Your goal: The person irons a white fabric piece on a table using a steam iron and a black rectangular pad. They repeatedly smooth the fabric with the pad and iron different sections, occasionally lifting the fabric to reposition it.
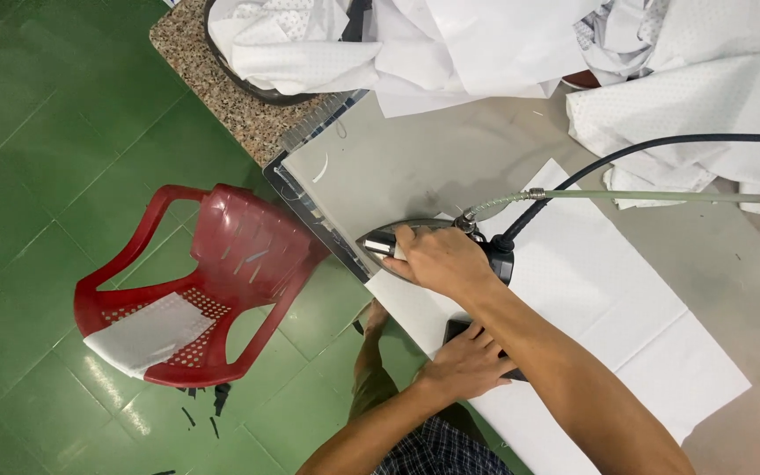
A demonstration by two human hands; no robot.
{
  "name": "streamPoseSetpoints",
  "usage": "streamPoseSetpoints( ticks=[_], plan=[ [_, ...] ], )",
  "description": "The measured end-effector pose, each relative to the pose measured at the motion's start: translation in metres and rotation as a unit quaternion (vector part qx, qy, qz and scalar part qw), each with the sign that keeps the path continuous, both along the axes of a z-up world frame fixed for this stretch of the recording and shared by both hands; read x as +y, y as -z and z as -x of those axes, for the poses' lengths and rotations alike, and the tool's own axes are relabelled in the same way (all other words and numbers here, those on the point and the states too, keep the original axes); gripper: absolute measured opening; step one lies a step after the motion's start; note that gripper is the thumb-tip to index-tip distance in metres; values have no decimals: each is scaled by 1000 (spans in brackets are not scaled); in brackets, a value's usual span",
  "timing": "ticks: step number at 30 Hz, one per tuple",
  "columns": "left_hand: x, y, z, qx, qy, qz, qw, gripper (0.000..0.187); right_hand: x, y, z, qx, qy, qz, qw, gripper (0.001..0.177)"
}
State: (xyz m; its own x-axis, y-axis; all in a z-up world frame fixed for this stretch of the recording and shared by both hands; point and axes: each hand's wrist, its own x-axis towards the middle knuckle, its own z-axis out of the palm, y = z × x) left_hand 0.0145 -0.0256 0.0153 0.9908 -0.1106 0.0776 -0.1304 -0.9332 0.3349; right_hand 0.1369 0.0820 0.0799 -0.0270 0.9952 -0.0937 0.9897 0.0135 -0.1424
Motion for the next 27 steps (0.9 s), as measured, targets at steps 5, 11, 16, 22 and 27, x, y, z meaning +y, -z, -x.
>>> streamPoseSetpoints(
  ticks=[5,11,16,22,27],
  plan=[
    [6,-10,-1,13,15,-4,1000,58,10,-9,-4,19,7,53,998,54],
    [4,-7,2,-21,-8,15,1000,51,17,-5,-9,10,-3,3,1000,54],
    [11,-22,3,-99,-51,-29,993,69,24,-8,-13,9,-9,18,1000,55],
    [13,-26,0,-42,-26,-40,998,68,35,-12,-16,24,7,62,998,52],
    [11,-23,1,-78,-54,-41,995,74,43,-14,-19,37,13,97,995,52]
  ],
)
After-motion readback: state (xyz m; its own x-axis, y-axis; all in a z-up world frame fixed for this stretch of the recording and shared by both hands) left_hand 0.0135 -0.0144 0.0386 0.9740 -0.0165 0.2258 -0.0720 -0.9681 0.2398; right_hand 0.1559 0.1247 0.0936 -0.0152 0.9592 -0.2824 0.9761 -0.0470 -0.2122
